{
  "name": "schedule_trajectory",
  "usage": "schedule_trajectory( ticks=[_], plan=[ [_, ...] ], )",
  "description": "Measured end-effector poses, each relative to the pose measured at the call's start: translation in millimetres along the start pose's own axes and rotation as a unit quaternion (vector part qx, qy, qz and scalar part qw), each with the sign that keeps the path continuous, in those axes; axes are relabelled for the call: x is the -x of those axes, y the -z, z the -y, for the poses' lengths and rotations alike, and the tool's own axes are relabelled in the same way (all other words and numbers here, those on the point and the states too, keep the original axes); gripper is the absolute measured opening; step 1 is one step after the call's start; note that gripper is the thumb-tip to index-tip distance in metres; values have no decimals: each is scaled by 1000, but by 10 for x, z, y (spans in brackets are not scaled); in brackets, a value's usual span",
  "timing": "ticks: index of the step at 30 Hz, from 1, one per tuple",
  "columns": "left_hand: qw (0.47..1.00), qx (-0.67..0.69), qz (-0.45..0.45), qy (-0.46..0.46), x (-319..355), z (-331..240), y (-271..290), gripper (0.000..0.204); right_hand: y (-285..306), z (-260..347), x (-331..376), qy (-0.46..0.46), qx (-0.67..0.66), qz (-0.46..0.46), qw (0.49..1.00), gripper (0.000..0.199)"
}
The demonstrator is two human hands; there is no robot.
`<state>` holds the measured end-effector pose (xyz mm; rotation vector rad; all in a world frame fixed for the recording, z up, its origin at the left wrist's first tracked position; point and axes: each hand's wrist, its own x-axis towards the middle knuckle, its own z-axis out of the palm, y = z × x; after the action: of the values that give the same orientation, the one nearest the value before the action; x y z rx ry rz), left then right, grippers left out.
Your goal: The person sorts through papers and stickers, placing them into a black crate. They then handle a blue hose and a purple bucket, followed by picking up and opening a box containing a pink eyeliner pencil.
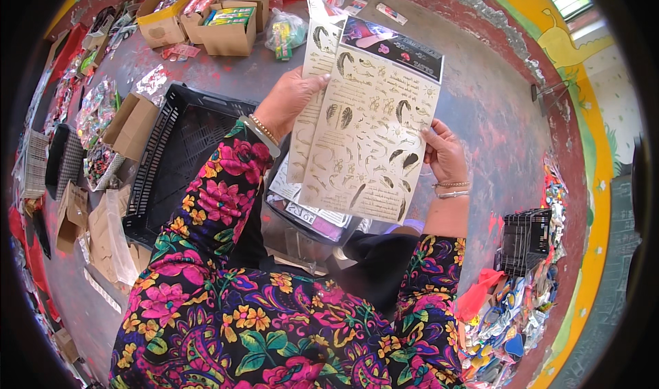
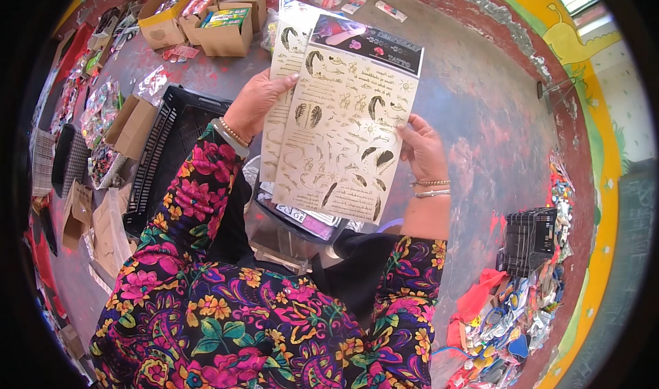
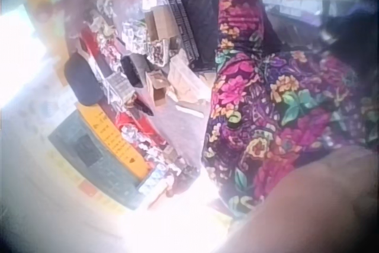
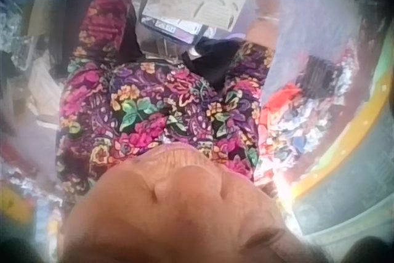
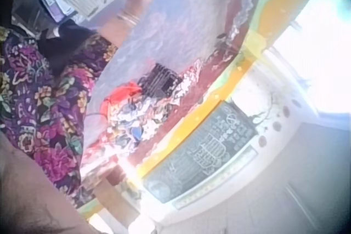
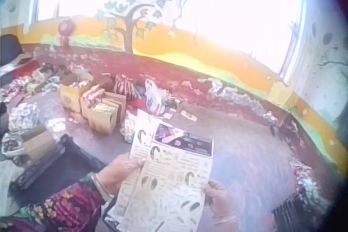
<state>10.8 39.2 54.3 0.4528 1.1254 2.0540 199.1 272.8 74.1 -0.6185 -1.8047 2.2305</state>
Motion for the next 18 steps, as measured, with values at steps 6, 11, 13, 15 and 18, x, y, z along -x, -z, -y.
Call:
schedule_trajectory(
  ticks=[6,11,13,15,18],
  plan=[
    [1000,3,-6,-10,32,-63,21,28,6,-52,-29,-66,-32,7,997,26],
    [958,-191,-115,-180,-125,-30,359,27,172,-170,-88,-9,-32,-49,998,24],
    [929,-216,-206,-219,-217,-109,506,25,226,-229,-114,-37,0,-92,995,22],
    [921,-176,-243,-249,-194,-169,524,24,401,-341,-170,-75,34,-105,991,18],
    [935,-61,-224,-267,-164,-253,441,24,537,-673,-236,-144,80,-82,983,19]
  ],
)
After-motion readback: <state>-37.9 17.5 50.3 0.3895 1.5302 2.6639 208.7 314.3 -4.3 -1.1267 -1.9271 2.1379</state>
